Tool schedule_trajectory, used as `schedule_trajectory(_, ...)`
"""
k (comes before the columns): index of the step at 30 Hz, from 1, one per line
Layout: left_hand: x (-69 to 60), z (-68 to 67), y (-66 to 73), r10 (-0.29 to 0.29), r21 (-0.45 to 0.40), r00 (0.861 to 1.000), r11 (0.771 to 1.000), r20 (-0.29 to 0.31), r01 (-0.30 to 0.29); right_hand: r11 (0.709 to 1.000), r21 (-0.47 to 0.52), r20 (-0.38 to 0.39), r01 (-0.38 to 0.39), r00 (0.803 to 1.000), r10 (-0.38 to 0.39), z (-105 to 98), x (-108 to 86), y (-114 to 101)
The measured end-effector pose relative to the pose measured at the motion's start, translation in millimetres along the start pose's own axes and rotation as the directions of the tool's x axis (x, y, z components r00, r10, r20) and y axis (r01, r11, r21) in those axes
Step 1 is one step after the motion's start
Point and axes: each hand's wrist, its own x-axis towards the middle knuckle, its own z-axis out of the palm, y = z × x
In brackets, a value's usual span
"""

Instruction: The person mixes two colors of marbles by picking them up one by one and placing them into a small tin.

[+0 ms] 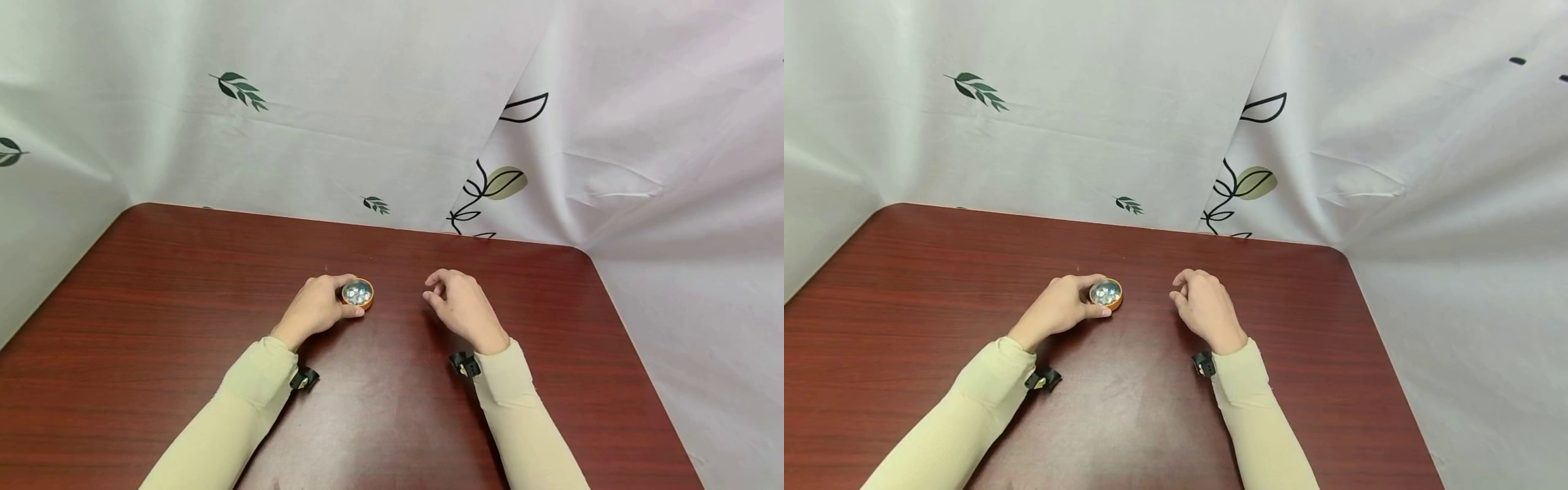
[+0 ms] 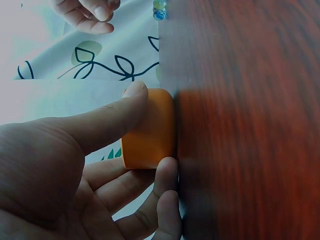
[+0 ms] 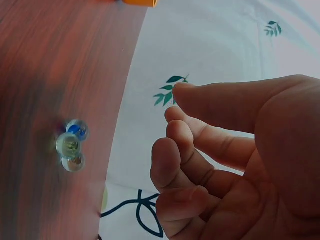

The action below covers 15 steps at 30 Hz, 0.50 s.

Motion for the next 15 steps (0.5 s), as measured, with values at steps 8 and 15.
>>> schedule_trajectory(8, -0.3, -0.1, 0.9, -0.012, -0.01, 1.0, 1.0, 0.01, 0.012, 0.999, -0.006, 0.042, -0.038, 0.998, 0.038, -2.6, -0.5, 8.6)
schedule_trajectory(15, -0.6, -0.8, 1.8, -0.016, -0.007, 1.0, 1.0, 0.015, 0.016, 0.998, 0.007, 0.071, -0.07, 0.995, 0.069, -6.6, 0.0, 16.0)
